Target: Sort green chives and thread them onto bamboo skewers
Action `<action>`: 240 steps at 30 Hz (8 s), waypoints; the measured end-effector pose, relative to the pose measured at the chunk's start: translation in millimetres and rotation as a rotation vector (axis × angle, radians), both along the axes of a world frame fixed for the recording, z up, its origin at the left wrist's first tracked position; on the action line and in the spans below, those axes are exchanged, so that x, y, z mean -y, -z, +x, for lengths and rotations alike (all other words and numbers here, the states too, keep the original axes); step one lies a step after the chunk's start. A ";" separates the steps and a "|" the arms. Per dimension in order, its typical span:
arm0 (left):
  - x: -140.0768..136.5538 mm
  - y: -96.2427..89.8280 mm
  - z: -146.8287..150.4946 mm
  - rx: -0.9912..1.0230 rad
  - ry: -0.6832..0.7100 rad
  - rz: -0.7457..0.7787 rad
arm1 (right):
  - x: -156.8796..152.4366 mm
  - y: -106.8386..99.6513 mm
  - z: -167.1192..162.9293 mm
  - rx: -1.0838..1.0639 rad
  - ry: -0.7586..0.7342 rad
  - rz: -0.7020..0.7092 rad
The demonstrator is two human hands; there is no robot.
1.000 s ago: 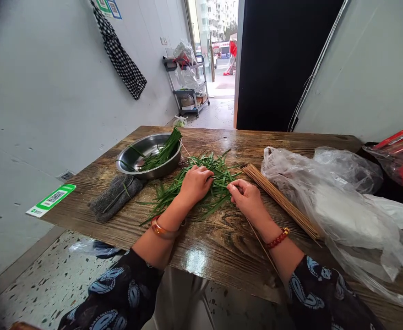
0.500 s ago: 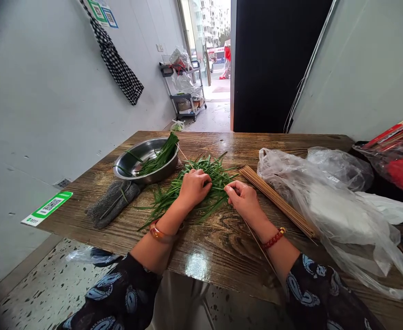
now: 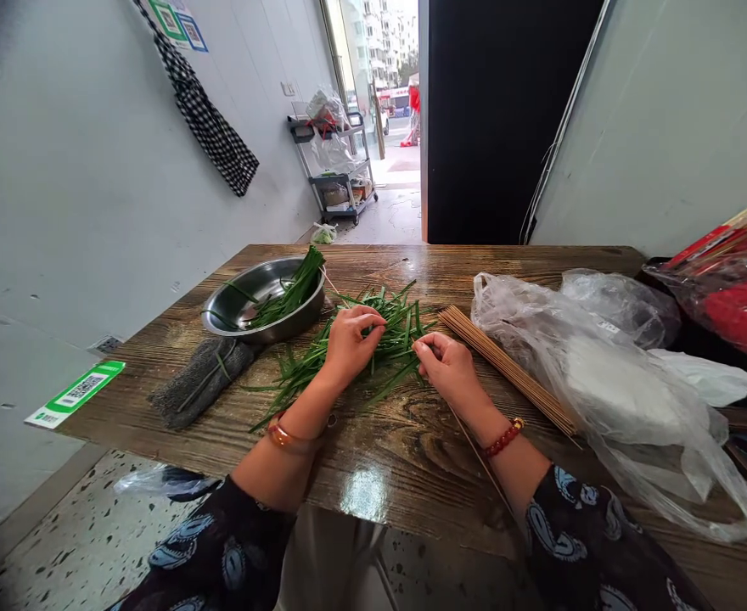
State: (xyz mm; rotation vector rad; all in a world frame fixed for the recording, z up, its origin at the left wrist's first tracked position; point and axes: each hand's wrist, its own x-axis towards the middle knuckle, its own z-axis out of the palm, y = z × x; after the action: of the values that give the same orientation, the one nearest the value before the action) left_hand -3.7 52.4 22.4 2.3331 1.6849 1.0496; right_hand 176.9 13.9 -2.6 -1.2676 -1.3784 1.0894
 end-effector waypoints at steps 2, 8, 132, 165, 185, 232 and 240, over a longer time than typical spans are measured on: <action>3.0 -2.3 1.3 -0.022 -0.017 0.030 | 0.3 -0.4 -0.3 -0.011 0.004 0.000; 7.4 -4.0 5.5 -0.106 0.012 0.025 | 0.2 -2.1 -1.5 -0.043 0.024 -0.020; 12.6 -5.8 22.2 0.652 0.351 -0.477 | 2.5 1.6 -0.8 -0.141 -0.045 0.047; -3.0 -6.1 -1.6 0.682 0.124 -0.241 | -2.5 8.4 1.9 -0.128 0.001 -0.047; -3.1 4.4 -5.8 -0.440 -0.077 -0.070 | 2.1 0.8 -0.1 -0.054 0.000 -0.031; 8.6 -5.5 10.1 -0.137 0.080 -0.140 | 0.7 4.0 -0.5 0.011 -0.006 -0.002; 8.6 -5.1 10.5 -0.098 0.085 -0.154 | 3.2 2.2 -0.9 -0.001 -0.004 -0.013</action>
State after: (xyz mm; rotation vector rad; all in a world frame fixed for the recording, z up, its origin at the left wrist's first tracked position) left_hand 6.8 43.8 27.6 2.3684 1.6182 0.7737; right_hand 176.0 10.8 -4.8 -1.2742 -1.3754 1.1028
